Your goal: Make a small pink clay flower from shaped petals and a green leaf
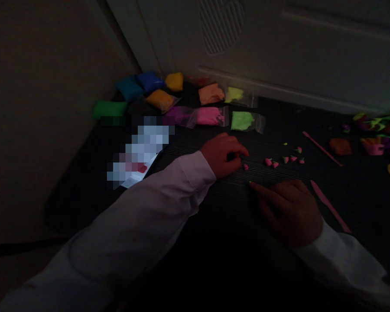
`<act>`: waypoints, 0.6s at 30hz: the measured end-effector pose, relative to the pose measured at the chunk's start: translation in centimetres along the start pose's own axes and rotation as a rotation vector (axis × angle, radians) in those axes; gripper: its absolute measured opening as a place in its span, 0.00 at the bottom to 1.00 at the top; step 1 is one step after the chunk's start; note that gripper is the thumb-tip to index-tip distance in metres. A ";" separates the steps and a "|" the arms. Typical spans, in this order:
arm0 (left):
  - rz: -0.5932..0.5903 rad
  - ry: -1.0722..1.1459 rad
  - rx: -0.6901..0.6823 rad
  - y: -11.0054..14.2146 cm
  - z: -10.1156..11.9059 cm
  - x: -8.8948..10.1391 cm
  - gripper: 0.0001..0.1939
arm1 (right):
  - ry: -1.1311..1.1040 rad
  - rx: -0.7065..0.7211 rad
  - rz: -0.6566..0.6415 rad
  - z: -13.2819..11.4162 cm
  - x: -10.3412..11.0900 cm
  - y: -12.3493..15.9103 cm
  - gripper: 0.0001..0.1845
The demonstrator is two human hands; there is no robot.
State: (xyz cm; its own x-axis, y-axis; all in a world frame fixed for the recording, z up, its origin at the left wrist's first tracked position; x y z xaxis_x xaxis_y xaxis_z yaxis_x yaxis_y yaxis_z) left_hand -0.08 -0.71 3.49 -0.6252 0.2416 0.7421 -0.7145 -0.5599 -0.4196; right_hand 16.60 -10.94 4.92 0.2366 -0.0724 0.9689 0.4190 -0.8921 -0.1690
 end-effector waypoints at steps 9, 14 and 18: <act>0.083 0.052 0.013 0.0 0.6 0.4 0.10 | -0.289 -0.151 0.104 0.3 0.6 -0.5 0.12; 0.137 0.174 0.019 -0.1 1.3 0.7 0.08 | -0.385 -0.283 0.152 0.5 0.7 -1.0 0.09; 0.146 0.302 0.088 0.0 1.6 1.0 0.07 | -0.453 -0.321 0.216 0.5 0.6 -1.7 0.06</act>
State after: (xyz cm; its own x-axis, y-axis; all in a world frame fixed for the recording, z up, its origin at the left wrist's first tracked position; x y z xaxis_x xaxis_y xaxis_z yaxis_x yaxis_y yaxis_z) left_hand -0.21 -1.75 5.02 -0.7930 0.3706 0.4836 -0.5891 -0.6689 -0.4533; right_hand 16.44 -9.28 5.72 0.6669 -0.1332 0.7331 0.0503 -0.9736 -0.2227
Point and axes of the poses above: each hand's wrist, its own y-axis away from the middle knuckle, its own x-axis out of the back of the hand, z = x × y, the point moved 2 cm from there along -y, towards the middle knuckle, and after that the axes turned 9 degrees about -x, right-handed, at the moved point
